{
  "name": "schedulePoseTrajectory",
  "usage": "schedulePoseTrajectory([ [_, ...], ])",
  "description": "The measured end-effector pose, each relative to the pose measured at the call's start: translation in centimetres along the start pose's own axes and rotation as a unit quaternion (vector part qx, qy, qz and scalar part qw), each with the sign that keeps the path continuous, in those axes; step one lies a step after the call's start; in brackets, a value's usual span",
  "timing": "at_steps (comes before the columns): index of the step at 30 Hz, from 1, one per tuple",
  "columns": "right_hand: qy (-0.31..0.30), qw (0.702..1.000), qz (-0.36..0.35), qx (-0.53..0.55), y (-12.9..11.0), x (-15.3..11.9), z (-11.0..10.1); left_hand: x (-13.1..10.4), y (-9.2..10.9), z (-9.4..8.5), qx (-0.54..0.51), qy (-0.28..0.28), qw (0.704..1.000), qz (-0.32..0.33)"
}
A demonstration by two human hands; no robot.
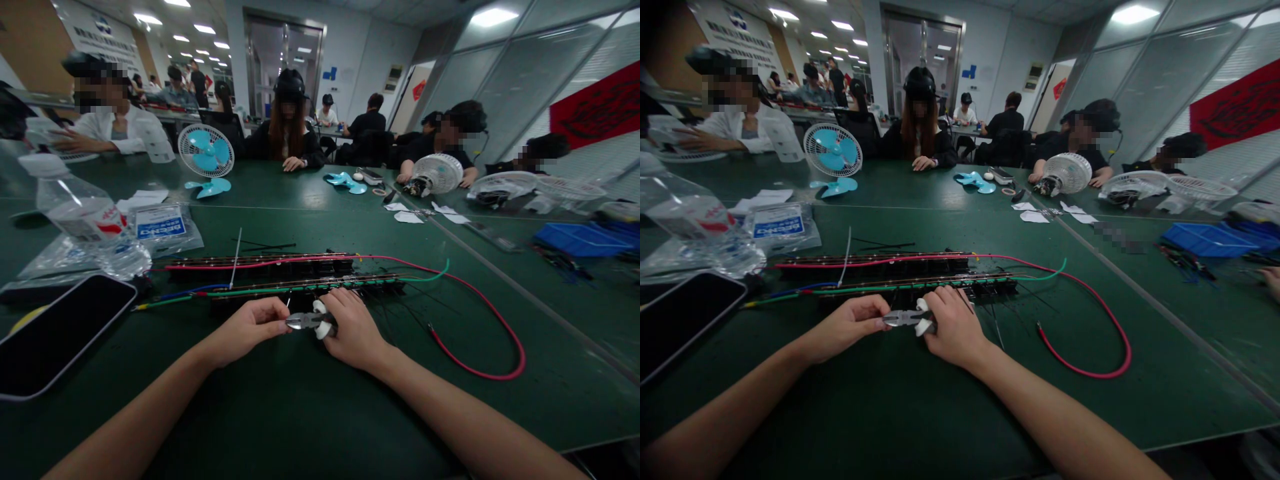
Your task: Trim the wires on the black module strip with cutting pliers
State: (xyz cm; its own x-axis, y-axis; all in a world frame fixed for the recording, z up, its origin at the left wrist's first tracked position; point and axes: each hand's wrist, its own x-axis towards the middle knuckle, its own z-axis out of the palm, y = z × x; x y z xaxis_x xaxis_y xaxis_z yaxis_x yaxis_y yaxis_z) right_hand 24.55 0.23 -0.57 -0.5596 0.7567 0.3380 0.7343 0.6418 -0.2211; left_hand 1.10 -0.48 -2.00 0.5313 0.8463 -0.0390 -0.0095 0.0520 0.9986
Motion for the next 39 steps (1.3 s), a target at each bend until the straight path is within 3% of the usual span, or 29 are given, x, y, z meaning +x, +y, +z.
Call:
schedulePoseTrajectory([
  [25, 0.030, 0.998, -0.055, -0.018, 0.22, -0.13, 0.67, -0.20, -0.05, -0.41, -0.010, -0.053, 0.999, 0.008],
  [39, -0.023, 0.998, -0.059, -0.026, 0.10, 0.17, 0.22, -0.42, 0.60, -0.22, 0.032, -0.053, 0.998, 0.000],
])
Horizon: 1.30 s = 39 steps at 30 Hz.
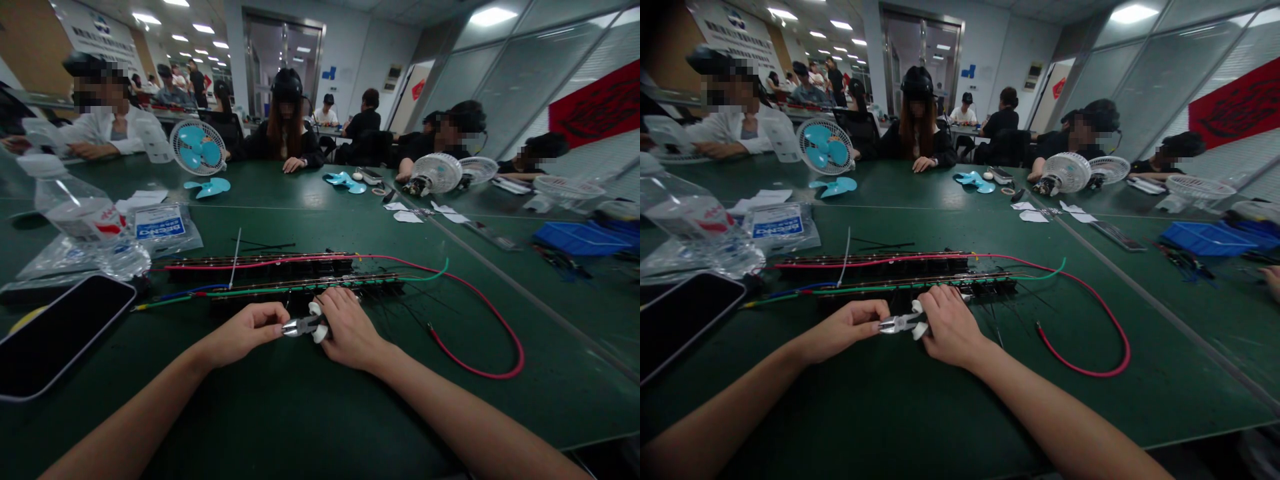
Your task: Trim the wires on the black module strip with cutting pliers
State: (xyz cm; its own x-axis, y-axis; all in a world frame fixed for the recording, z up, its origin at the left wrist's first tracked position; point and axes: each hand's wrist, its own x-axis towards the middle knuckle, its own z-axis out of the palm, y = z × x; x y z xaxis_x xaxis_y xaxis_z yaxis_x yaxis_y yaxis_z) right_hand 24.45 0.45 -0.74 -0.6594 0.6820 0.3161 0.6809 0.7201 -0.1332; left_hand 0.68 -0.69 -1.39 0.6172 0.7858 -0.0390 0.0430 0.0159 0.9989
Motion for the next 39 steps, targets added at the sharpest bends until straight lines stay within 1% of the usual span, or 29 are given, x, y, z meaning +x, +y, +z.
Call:
schedulePoseTrajectory([
  [5, 0.016, 1.000, 0.007, -0.023, -0.10, -0.14, 0.06, 0.02, 0.07, 0.24, 0.017, 0.010, 1.000, -0.010],
  [9, 0.025, 0.999, 0.022, -0.024, -0.31, -0.19, 0.06, 0.12, -0.01, 0.34, 0.027, 0.032, 0.999, -0.002],
  [16, 0.016, 0.998, 0.042, -0.034, -0.61, -0.24, 0.00, 0.18, -0.17, 0.56, 0.021, 0.052, 0.998, 0.009],
  [28, 0.008, 0.998, 0.050, -0.032, -0.64, -0.25, 0.06, 0.09, 0.23, 0.59, 0.020, 0.043, 0.999, 0.006],
  [33, 0.016, 0.998, 0.047, -0.040, -0.70, -0.35, 0.09, 0.12, 0.12, 0.44, 0.021, 0.029, 0.999, -0.002],
  [39, 0.014, 0.998, 0.033, -0.045, -0.78, -0.26, 0.18, 0.01, 0.57, 0.48, 0.019, 0.014, 1.000, -0.017],
])
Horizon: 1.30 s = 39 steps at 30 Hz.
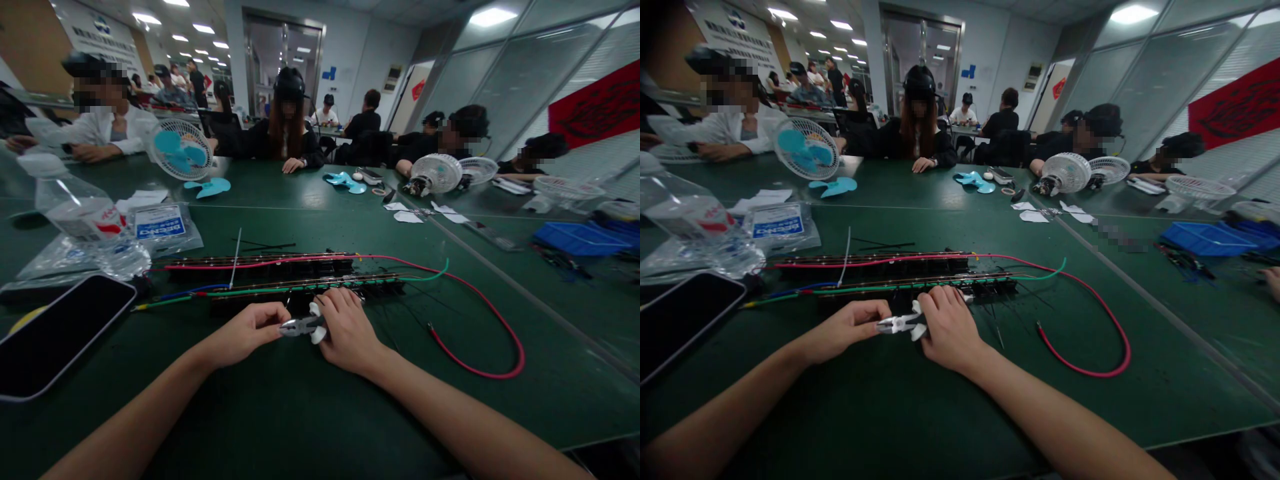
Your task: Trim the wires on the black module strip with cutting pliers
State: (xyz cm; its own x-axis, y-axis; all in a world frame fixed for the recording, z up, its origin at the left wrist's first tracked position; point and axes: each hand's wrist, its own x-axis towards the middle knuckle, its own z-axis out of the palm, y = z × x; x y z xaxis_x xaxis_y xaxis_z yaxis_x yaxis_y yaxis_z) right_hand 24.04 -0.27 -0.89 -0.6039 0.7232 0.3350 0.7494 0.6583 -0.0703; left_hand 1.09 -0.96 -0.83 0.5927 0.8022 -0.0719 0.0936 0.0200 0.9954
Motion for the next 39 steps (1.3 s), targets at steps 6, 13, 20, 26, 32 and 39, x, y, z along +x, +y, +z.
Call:
schedulePoseTrajectory([
  [6, 0.008, 1.000, -0.003, -0.006, 0.01, -0.06, 0.20, 0.05, 0.27, 0.15, 0.003, 0.002, 1.000, -0.006],
  [13, 0.016, 1.000, -0.009, -0.004, 0.01, -0.04, 0.21, 0.10, 0.07, 0.09, 0.013, 0.002, 1.000, -0.002],
  [20, 0.013, 1.000, -0.015, -0.018, 0.03, 0.06, 0.31, 0.20, 0.08, 0.12, 0.016, 0.006, 1.000, 0.005],
  [26, 0.010, 1.000, -0.015, -0.020, 0.12, 0.11, 0.45, 0.15, -0.12, 0.09, 0.016, 0.006, 1.000, -0.006],
  [32, 0.009, 1.000, -0.009, -0.018, 0.13, 0.16, 0.48, 0.05, -0.35, 0.00, 0.026, 0.007, 1.000, -0.011],
  [39, -0.005, 1.000, 0.001, -0.015, 0.03, 0.20, 0.27, 0.06, -0.14, -0.05, 0.027, 0.008, 1.000, -0.010],
])
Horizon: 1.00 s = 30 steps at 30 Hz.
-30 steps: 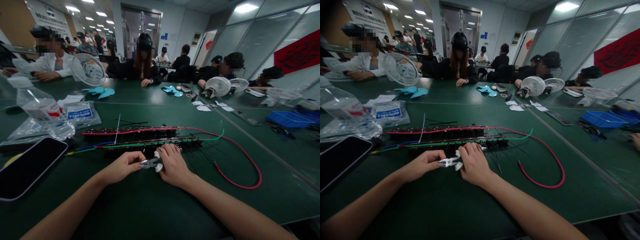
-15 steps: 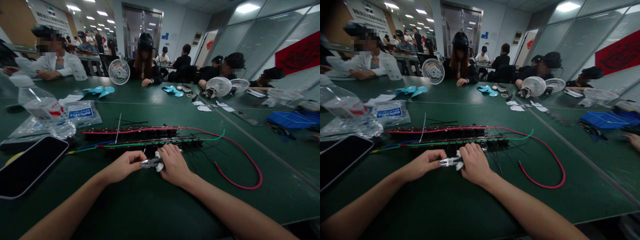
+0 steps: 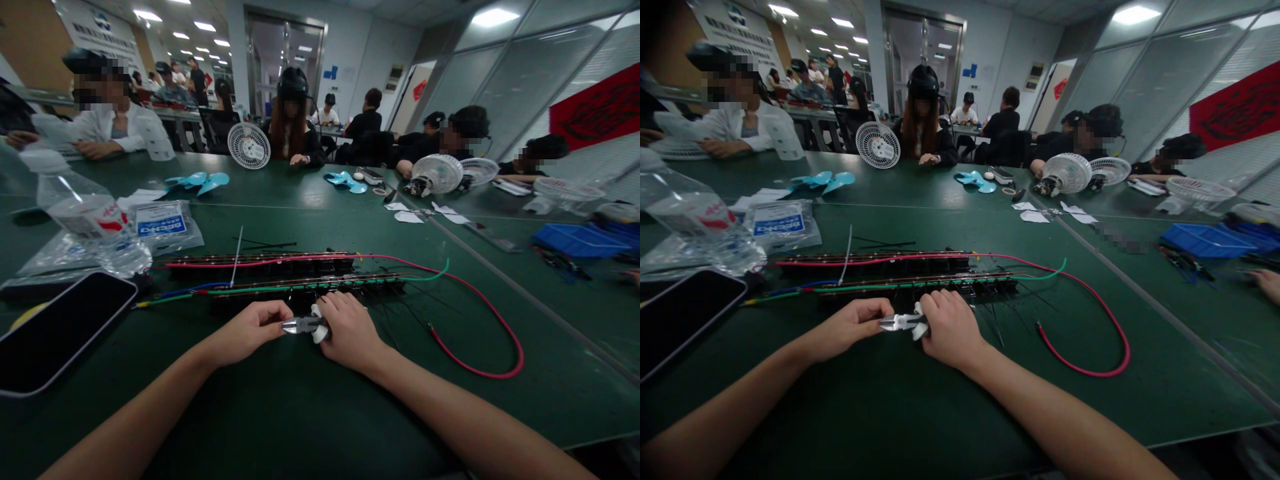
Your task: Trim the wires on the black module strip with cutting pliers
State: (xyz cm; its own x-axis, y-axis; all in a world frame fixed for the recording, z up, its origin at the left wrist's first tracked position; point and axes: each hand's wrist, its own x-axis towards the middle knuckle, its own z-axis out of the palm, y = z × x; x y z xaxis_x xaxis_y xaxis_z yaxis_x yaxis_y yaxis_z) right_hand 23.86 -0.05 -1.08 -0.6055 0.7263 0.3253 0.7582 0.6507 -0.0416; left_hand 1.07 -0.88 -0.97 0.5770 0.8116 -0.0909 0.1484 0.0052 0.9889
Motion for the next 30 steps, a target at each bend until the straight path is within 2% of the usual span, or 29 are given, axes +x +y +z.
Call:
schedulePoseTrajectory([
  [15, -0.003, 1.000, 0.002, 0.017, 0.01, 0.04, -0.28, 0.14, -0.48, -0.11, -0.042, 0.003, 0.999, -0.001],
  [22, 0.018, 0.999, 0.004, 0.038, 0.31, 0.01, -0.45, 0.05, -0.39, -0.31, -0.068, -0.008, 0.998, 0.006],
  [30, 0.015, 0.999, 0.001, 0.045, 0.37, -0.01, -0.52, 0.03, -0.42, -0.46, -0.058, -0.023, 0.998, 0.008],
])
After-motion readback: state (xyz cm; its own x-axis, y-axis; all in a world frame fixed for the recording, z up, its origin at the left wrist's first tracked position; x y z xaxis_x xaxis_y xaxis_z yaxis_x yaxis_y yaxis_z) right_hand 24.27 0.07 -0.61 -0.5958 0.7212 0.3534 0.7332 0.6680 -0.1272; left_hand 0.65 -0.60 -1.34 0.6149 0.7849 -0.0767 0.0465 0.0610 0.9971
